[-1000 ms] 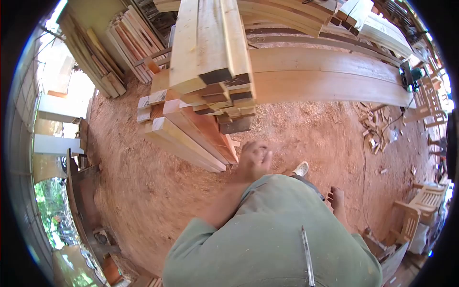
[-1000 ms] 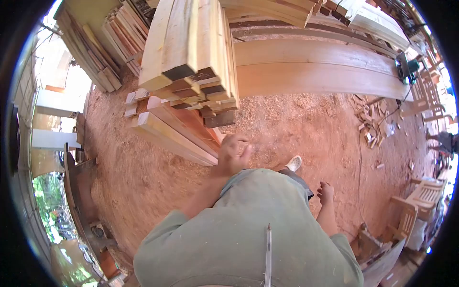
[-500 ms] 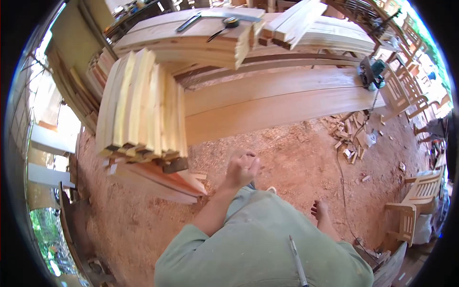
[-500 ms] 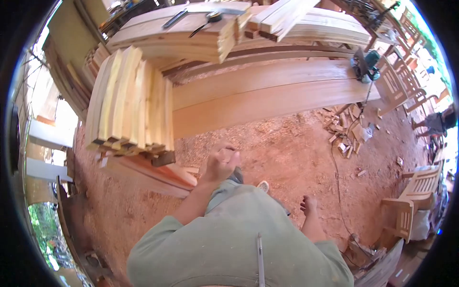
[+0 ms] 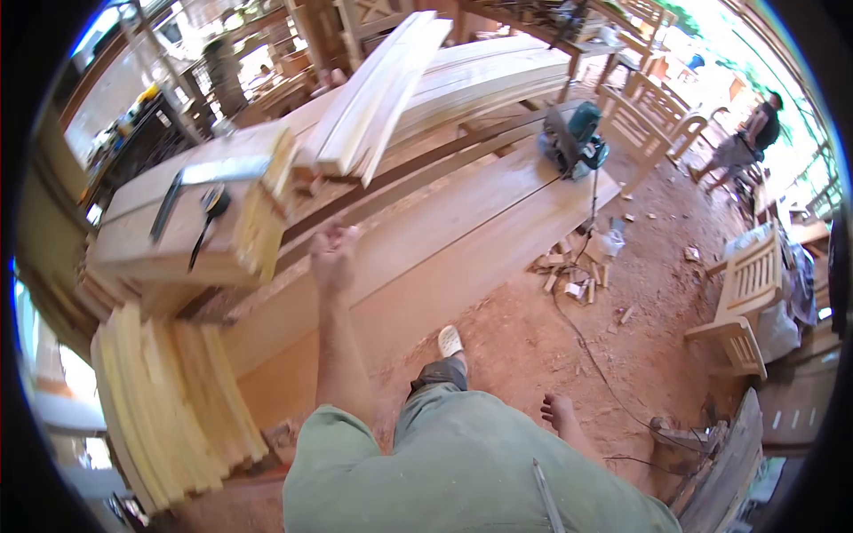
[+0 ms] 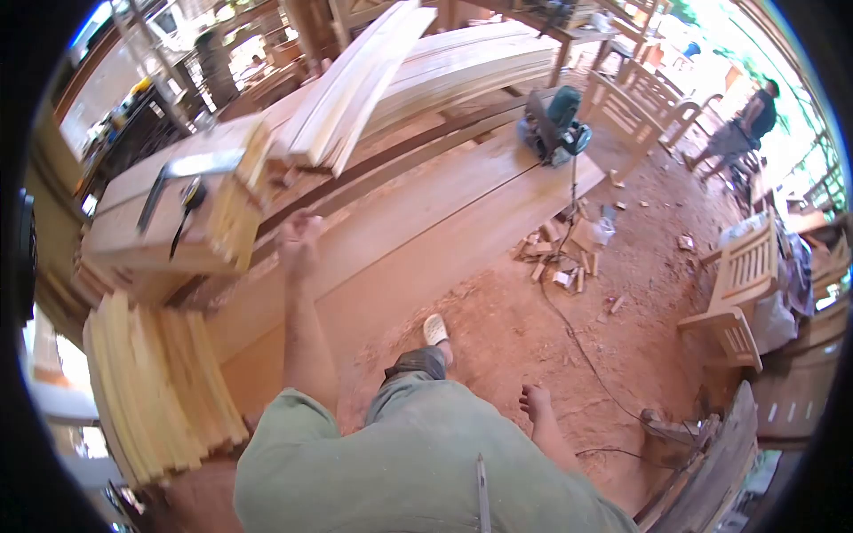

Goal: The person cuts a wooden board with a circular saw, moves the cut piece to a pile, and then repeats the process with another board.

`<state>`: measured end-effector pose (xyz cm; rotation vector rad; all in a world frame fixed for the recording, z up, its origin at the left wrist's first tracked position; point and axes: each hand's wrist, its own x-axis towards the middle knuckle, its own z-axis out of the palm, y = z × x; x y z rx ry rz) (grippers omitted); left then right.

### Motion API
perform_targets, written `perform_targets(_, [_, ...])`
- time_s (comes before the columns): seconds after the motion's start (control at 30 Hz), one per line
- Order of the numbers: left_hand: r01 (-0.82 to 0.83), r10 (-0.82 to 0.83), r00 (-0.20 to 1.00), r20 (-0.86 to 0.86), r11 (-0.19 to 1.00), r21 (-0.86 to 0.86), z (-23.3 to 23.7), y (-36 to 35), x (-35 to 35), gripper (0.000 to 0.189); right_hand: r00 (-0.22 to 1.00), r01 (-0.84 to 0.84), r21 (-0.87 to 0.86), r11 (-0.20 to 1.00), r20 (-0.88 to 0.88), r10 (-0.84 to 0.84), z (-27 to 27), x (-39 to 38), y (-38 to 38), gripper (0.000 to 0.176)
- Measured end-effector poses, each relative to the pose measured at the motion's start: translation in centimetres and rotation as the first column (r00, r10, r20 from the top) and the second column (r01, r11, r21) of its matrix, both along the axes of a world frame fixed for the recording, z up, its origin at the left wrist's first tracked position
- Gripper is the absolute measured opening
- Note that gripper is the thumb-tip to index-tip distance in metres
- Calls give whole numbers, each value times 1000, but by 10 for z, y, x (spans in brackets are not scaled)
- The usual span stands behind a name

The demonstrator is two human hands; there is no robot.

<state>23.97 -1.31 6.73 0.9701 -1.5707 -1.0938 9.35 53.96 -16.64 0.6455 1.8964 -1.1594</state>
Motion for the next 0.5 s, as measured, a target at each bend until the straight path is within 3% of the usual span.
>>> perform_targets(0.03, [-44,68,961,-268,994,95,6,-17,-28,28,999,38,14,999,5,-38,7,-10,2,23])
perform_targets(0.07, [-20,27,959,-282,999,26,3,-49,-41,22,999,37,63,997,5,-38,15,-20,6,24])
perform_targets(0.1, [-122,89,918,-386,991,-60,30,-54,-67,19,998,61,73,995,3,-61,21,-30,8,24])
perform_targets(0.13, [-150,169,912,-375,986,78,15,-87,-74,19,995,92,114,989,22,-95,25,-37,16,24])
perform_targets(0.17, [-159,259,825,-503,959,234,-5,-111,-86,27,990,125,154,980,39,-133,27,-44,24,24])
perform_targets(0.2, [-366,479,795,-372,868,336,1,-123,-98,45,986,165,150,975,5,-168,31,-52,27,21])
perform_targets(0.23, [-449,541,785,-303,833,324,11,-120,-105,62,980,195,162,967,8,-199,33,-60,30,21])
perform_targets(0.27, [-549,648,689,-324,759,350,15,-122,-114,44,970,243,116,963,-44,-240,29,-72,34,19])
perform_targets(0.37, [-552,680,633,-370,731,400,32,-108,-118,33,923,374,-1,927,-96,-373,47,-93,24,13])
perform_targets(0.4, [-543,704,592,-392,708,452,50,-94,-124,38,903,409,-27,912,-135,-408,56,-104,17,13])
perform_targets(0.43, [-499,662,664,-348,739,453,46,-95,-117,44,884,434,-51,899,-169,-436,60,-113,11,13])
perform_targets(0.5, [-459,634,692,-345,755,468,48,-76,-124,45,862,463,-28,886,-220,-457,62,-142,-2,17])
